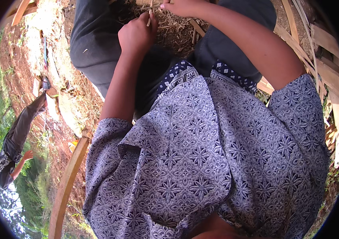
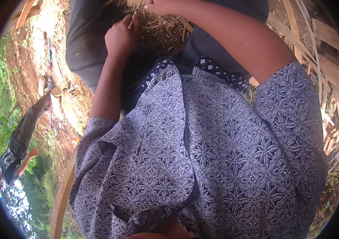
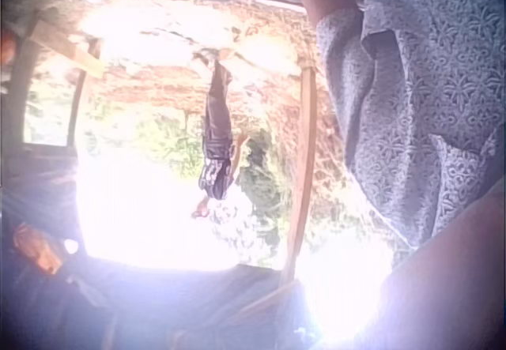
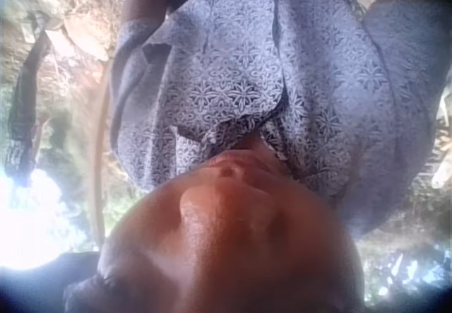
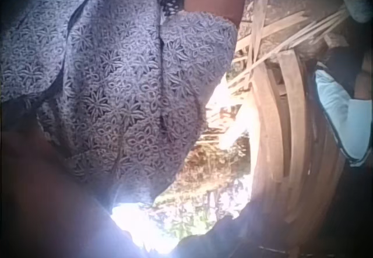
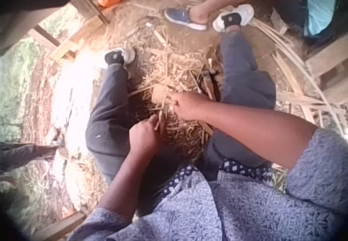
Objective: The person sits on the ground and uses a curved knife to shave thin strips from a small piece of wood held in their hands. They repeatedly scrape the blade along the wood to create fine shavings, occasionally pausing to inspect the piece.
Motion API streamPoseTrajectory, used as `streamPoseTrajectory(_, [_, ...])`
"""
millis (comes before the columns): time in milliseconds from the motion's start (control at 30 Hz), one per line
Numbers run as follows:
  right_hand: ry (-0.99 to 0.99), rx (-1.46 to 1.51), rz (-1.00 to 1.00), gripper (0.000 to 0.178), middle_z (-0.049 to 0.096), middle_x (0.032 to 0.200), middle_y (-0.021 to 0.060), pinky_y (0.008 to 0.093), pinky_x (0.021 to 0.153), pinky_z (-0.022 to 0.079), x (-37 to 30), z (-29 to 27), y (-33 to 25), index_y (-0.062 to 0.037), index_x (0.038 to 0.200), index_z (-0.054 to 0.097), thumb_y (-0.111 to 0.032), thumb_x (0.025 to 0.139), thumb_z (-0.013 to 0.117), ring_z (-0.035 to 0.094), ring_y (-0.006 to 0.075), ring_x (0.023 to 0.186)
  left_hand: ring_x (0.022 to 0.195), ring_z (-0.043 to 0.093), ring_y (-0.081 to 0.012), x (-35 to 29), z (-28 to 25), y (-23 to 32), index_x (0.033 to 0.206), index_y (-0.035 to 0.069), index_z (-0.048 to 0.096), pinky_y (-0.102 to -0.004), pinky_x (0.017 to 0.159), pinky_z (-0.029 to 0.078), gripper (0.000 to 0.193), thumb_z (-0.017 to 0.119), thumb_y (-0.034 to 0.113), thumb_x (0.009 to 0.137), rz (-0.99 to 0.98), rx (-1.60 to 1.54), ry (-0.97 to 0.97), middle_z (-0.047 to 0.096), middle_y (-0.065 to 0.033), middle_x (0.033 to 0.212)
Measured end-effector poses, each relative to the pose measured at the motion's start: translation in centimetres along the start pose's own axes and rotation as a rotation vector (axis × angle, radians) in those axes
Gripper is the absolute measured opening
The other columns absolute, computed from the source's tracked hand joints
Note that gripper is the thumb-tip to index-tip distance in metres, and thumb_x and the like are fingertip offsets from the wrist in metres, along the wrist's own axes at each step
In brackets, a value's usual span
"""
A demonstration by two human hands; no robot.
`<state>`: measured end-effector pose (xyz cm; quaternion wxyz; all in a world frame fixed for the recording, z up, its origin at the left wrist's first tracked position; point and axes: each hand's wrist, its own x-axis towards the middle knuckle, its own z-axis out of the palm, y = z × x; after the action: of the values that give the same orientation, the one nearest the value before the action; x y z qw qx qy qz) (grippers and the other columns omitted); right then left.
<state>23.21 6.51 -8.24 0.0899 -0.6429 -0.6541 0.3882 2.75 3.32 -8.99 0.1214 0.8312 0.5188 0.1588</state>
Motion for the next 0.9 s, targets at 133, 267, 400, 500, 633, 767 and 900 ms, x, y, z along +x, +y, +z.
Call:
streamPoseTrajectory(133, [-0.062,-0.159,0.139,0.041,0.074,0.103,0.0148,0.0503,0.083,0.055,0.3,-0.4,-1.2,-0.0219,0.133,0.064,-0.035,0.094,0.059,0.071,0.0366,0.095,0.058,0.067,-0.0355,-0.2,0.2,0.1,0.076,0.011,0.064,-0.0468,0.053,0.053,0.034,0.058,0.035,0.098,-0.003,-0.004,-0.052,0.066,-0.0130,0.063])
streamPoseTrajectory(267, [-0.036,-0.237,0.170,0.036,0.074,0.104,0.0164,0.0506,0.083,0.055,2.6,1.0,0.3,-0.0213,0.125,0.068,-0.037,0.093,0.060,0.071,0.0367,0.096,0.066,0.069,-0.0381,0.1,-0.5,0.7,0.081,0.010,0.066,-0.0483,0.060,0.055,0.033,0.058,0.036,0.100,-0.053,-0.026,-0.151,0.070,-0.0146,0.071])
streamPoseTrajectory(400, [0.070,-0.183,0.235,0.031,0.074,0.102,0.0178,0.0509,0.081,0.055,4.8,3.4,1.5,-0.0172,0.114,0.071,-0.035,0.091,0.061,0.071,0.0379,0.095,0.064,0.068,-0.0377,-0.1,-0.5,0.7,0.080,0.011,0.066,-0.0479,0.058,0.054,0.032,0.058,0.035,0.099,-0.066,-0.026,-0.155,0.069,-0.0140,0.070])
streamPoseTrajectory(500, [-0.083,-0.168,0.236,0.029,0.074,0.101,0.0184,0.0507,0.079,0.055,5.1,2.0,1.3,-0.0153,0.110,0.072,-0.033,0.089,0.062,0.071,0.0387,0.093,0.064,0.068,-0.0380,-0.2,-0.8,0.4,0.080,0.011,0.066,-0.0484,0.058,0.054,0.032,0.058,0.035,0.099,-0.076,-0.037,-0.121,0.069,-0.0143,0.069])
streamPoseTrajectory(633, [-0.087,-0.179,0.138,0.027,0.073,0.098,0.0213,0.0506,0.078,0.055,3.7,0.7,0.7,-0.0116,0.105,0.072,-0.032,0.091,0.062,0.071,0.0390,0.091,0.065,0.068,-0.0388,0.0,-0.7,0.5,0.081,0.011,0.066,-0.0490,0.059,0.054,0.032,0.058,0.036,0.100,-0.075,-0.059,-0.114,0.069,-0.0151,0.071])
streamPoseTrajectory(767, [-0.076,-0.089,-0.013,0.026,0.072,0.098,0.0215,0.0495,0.081,0.054,2.4,0.8,1.5,-0.0107,0.104,0.071,-0.031,0.092,0.062,0.070,0.0389,0.092,0.058,0.067,-0.0356,0.0,-0.2,0.1,0.075,0.011,0.063,-0.0466,0.053,0.053,0.034,0.059,0.035,0.098,-0.015,-0.020,-0.026,0.067,-0.0133,0.064])
streamPoseTrajectory(900, [-0.080,-0.135,0.038,0.026,0.073,0.099,0.0182,0.0484,0.081,0.055,1.6,0.1,0.5,-0.0138,0.109,0.071,-0.032,0.093,0.062,0.070,0.0374,0.092,0.053,0.066,-0.0341,-0.2,-0.1,-0.1,0.071,0.011,0.062,-0.0455,0.049,0.052,0.035,0.059,0.034,0.097,-0.013,0.015,0.003,0.066,-0.0121,0.060])
